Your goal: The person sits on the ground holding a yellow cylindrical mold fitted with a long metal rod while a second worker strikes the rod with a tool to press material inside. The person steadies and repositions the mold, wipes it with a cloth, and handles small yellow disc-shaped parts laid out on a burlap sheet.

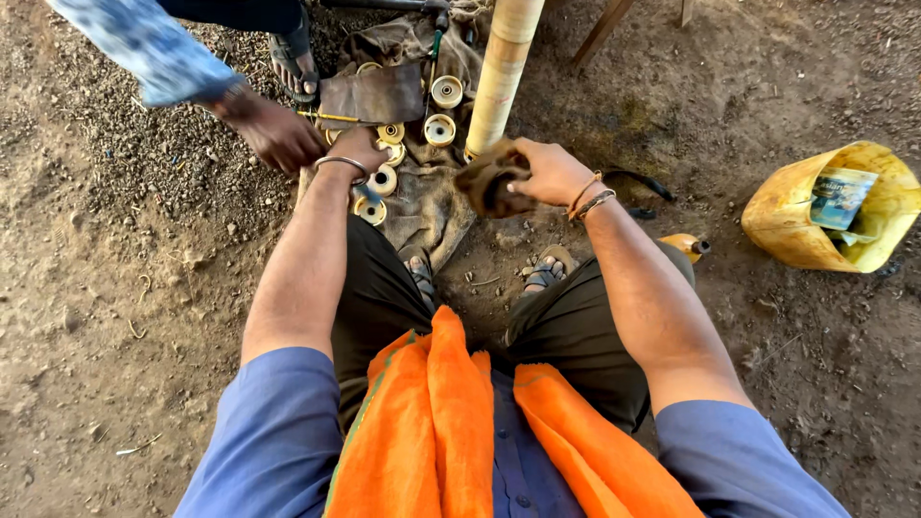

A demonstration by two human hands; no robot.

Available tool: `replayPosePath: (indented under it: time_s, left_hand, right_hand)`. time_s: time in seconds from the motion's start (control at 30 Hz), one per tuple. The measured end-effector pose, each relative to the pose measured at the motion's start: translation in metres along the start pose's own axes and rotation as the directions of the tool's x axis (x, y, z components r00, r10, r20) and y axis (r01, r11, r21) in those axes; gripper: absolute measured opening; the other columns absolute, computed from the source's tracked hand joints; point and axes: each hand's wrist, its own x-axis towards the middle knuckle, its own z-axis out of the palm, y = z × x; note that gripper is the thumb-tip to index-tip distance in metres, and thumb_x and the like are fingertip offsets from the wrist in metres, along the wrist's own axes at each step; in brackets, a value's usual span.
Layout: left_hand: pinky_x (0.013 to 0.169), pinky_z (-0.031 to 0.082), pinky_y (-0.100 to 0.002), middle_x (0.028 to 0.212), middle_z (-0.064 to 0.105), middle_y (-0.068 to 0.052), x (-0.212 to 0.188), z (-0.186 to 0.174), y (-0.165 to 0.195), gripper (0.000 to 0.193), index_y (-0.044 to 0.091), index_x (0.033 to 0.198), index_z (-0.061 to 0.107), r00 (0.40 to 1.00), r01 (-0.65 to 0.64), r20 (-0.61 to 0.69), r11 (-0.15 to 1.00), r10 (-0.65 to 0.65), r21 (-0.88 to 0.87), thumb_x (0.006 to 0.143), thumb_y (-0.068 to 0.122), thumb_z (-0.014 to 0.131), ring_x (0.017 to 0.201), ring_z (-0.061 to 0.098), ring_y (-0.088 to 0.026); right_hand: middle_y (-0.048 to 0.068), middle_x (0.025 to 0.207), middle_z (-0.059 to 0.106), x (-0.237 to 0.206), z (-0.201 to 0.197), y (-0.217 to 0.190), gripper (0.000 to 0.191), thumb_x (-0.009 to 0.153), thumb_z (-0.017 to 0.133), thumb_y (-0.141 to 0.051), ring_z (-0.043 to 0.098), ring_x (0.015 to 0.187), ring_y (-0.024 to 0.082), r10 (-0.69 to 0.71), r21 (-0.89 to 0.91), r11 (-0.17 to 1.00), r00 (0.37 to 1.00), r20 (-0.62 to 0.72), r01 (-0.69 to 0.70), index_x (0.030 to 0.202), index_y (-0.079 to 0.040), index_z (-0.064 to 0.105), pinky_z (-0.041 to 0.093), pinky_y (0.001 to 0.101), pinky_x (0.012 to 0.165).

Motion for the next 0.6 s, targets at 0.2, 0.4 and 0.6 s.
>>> replayPosePath:
  time_s: [0.2,0.4,0.6]
  left_hand:
    - [0.088,0.055,-0.046,0.100,0.075,-0.019,0.009,0.021,0.016,0.045,0.008,0.101,0.077,0.998,0.050,0.035,0.998,-0.051,0.039,0.085,0.050,0.072,0.093,0.072,-0.034]
    - [0.088,0.056,-0.047,0.099,0.075,-0.023,0.003,0.026,0.022,0.057,0.001,0.101,0.079,0.963,-0.162,0.243,0.971,0.117,0.177,0.088,0.057,0.072,0.094,0.072,-0.040]
    - [0.088,0.056,-0.048,0.103,0.075,-0.022,-0.011,0.022,0.021,0.054,0.005,0.104,0.079,0.988,0.008,0.152,0.991,-0.029,0.135,0.085,0.055,0.073,0.096,0.072,-0.039]
  right_hand:
    - [0.018,0.124,0.070,0.004,0.000,0.009,0.058,0.087,0.079,-0.037,0.066,0.116,0.038,0.139,-0.232,0.967,0.980,0.141,-0.104,0.137,-0.014,0.060,0.052,0.0476,0.099]
    - [0.017,0.122,0.071,0.010,-0.001,0.022,0.063,0.086,0.079,-0.043,0.066,0.115,0.037,0.203,-0.231,0.959,0.968,0.148,-0.166,0.138,-0.014,0.059,0.053,0.0480,0.098]
    - [0.016,0.123,0.072,0.006,0.000,0.025,0.063,0.087,0.077,-0.045,0.067,0.116,0.036,0.186,-0.231,0.962,0.969,0.160,-0.147,0.139,-0.014,0.059,0.053,0.0468,0.100]
